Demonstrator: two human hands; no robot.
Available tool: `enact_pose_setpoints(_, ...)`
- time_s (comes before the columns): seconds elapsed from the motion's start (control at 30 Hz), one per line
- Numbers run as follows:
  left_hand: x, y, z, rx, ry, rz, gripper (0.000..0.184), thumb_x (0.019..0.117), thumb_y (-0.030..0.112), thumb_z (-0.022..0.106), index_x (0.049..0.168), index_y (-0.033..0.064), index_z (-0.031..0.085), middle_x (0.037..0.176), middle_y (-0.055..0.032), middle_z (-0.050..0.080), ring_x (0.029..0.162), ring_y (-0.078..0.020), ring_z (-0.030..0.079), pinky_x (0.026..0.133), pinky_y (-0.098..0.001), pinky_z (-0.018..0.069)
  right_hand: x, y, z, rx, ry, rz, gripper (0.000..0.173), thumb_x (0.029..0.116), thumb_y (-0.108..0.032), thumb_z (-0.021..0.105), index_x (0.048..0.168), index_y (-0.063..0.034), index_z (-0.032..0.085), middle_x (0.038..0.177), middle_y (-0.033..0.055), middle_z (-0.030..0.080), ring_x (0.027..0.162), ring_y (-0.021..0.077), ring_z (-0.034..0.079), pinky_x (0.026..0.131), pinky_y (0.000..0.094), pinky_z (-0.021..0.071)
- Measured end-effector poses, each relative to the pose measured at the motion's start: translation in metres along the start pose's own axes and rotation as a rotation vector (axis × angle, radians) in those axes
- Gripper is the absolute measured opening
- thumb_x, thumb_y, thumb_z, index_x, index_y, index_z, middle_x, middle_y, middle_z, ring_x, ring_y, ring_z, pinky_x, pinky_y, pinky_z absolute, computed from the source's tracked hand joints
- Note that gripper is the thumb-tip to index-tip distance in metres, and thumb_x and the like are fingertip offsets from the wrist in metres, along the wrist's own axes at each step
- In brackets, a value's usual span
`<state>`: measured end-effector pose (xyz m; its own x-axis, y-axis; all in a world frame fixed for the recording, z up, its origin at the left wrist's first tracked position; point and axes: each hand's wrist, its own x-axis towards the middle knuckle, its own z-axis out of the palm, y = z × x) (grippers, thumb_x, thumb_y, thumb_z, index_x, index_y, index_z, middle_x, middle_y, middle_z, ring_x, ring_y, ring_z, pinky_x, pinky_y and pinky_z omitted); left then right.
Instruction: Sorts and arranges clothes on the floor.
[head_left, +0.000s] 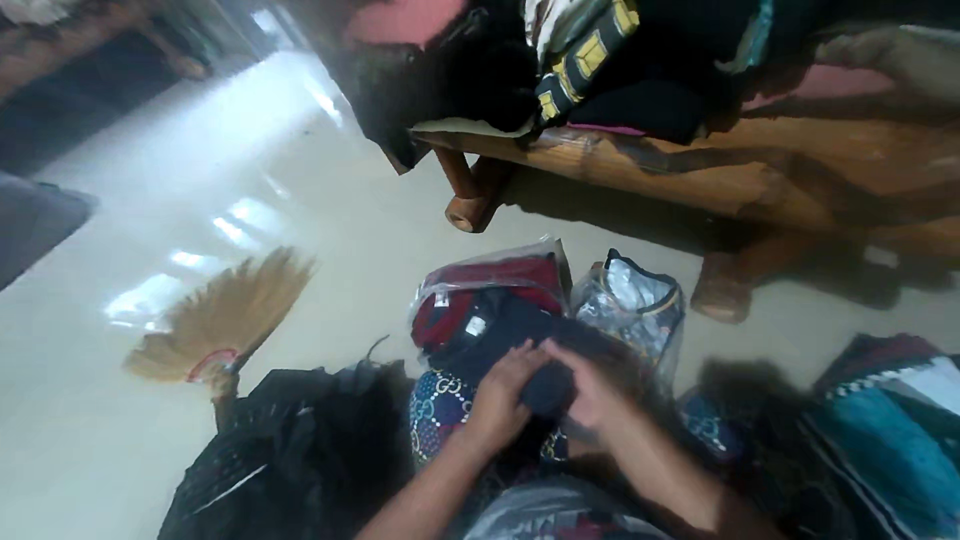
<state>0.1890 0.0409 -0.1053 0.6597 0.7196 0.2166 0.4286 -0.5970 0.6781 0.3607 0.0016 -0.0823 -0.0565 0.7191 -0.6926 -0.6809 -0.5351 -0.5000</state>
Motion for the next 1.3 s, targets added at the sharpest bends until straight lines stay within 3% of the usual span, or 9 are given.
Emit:
enact_pose_setpoints(0.23, -0.019, 0.021, 0.005, -0.228, 0.249, 0.093, 0.040, 0.0919, 0.023, 0.074, 0.128, 0.0053, 0.070, 0.130, -0.0117, 0.070, 0.122, -0.0203, 0.066, 0.106, -0.0412, 0.0553, -0.104, -0.030, -0.011, 0.072, 0.145, -0.293, 0.028, 0.1047, -0.014, 0.055, 0.127, 0.0024, 0.057, 0.109, 0.0176, 0.073, 0.098, 0.0265, 0.074, 0.084, 0.0446, 0.0633)
enact_pose_setpoints(0.37, 0.010, 0.011, 0.017, -0.087, -0.195, -0.173, 0.049, 0.0959, 0.041, 0.068, 0.133, 0.0098, 0.067, 0.138, -0.0112, 0.064, 0.130, -0.0245, 0.060, 0.111, -0.0493, 0.0479, -0.133, -0.064, -0.024, 0.117, 0.180, -0.649, 0.022, 0.1056, -0.018, 0.052, 0.117, -0.0023, 0.063, 0.101, 0.0120, 0.073, 0.091, 0.0214, 0.072, 0.080, 0.0425, 0.0624)
enact_pose_setpoints(0.53, 0.082, 0.006, 0.097, 0.082, -0.547, -0.079, 0.061, 0.0951, 0.049, 0.065, 0.150, 0.0261, 0.052, 0.167, -0.0194, 0.025, 0.139, -0.0428, 0.048, 0.106, -0.0643, 0.0459, -0.146, -0.095, -0.030, 0.205, 0.115, -0.837, 0.026, 0.1096, -0.025, 0.045, 0.125, -0.0114, 0.060, 0.113, 0.0081, 0.072, 0.104, 0.0208, 0.071, 0.089, 0.0444, 0.0617)
enact_pose_setpoints(0.7, 0.159, 0.010, 0.116, 0.221, -0.729, -0.209, 0.047, 0.0982, 0.036, 0.064, 0.132, 0.0040, 0.064, 0.150, -0.0233, 0.050, 0.126, -0.0455, 0.057, 0.100, -0.0688, 0.0470, -0.111, -0.140, -0.030, 0.270, 0.186, -0.883, 0.027, 0.1075, -0.023, 0.052, 0.132, -0.0114, 0.051, 0.120, 0.0087, 0.066, 0.110, 0.0214, 0.068, 0.092, 0.0433, 0.0603)
enact_pose_setpoints(0.87, 0.203, -0.026, 0.064, -0.006, -0.331, -0.235, 0.085, 0.0943, 0.013, 0.070, 0.164, 0.0088, 0.022, 0.169, -0.0250, 0.012, 0.146, -0.0453, 0.039, 0.114, -0.0590, 0.0413, -0.075, -0.138, -0.041, 0.285, 0.109, -0.943, 0.032, 0.1093, -0.032, 0.048, 0.137, -0.0163, 0.049, 0.127, 0.0038, 0.065, 0.116, 0.0188, 0.066, 0.096, 0.0408, 0.0584)
enact_pose_setpoints(1.0, 0.152, -0.076, 0.050, 0.321, -0.314, -0.079, 0.053, 0.0839, 0.029, 0.081, 0.132, 0.0126, 0.066, 0.147, -0.0206, 0.052, 0.130, -0.0408, 0.055, 0.106, -0.0628, 0.0471, -0.023, -0.059, -0.055, 0.296, 0.189, -0.806, 0.052, 0.1094, -0.045, 0.043, 0.150, -0.0132, 0.039, 0.137, 0.0100, 0.061, 0.121, 0.0238, 0.064, 0.099, 0.0460, 0.0567)
enact_pose_setpoints(1.13, 0.095, -0.122, 0.062, 0.582, -0.472, -0.139, 0.086, 0.0896, 0.023, 0.075, 0.159, 0.0463, 0.031, 0.173, -0.0103, 0.010, 0.156, -0.0484, 0.000, 0.110, -0.0858, -0.0023, 0.013, 0.047, -0.067, 0.293, 0.333, -0.322, 0.068, 0.1114, -0.052, 0.025, 0.159, -0.0022, 0.022, 0.149, 0.0250, 0.048, 0.126, 0.0319, 0.060, 0.103, 0.0420, 0.0536)
enact_pose_setpoints(1.23, 0.096, -0.122, 0.063, 0.508, -0.357, -0.221, 0.057, 0.1013, 0.028, 0.061, 0.152, 0.0469, 0.045, 0.172, -0.0065, 0.019, 0.158, -0.0430, 0.005, 0.110, -0.0854, -0.0017, 0.009, 0.078, -0.078, 0.144, 0.275, -0.012, 0.065, 0.1116, -0.050, 0.027, 0.154, -0.0006, 0.031, 0.143, 0.0208, 0.056, 0.116, 0.0269, 0.066, 0.095, 0.0375, 0.0567)
enact_pose_setpoints(1.3, 0.101, -0.108, 0.057, 0.358, -0.234, -0.329, 0.034, 0.1072, 0.034, 0.050, 0.138, 0.0287, 0.065, 0.163, -0.0037, 0.041, 0.156, -0.0338, 0.023, 0.116, -0.0791, 0.0025, 0.000, 0.075, -0.082, -0.027, 0.208, 0.076, 0.053, 0.1123, -0.040, 0.036, 0.150, -0.0033, 0.041, 0.134, 0.0160, 0.064, 0.109, 0.0249, 0.070, 0.091, 0.0378, 0.0584)
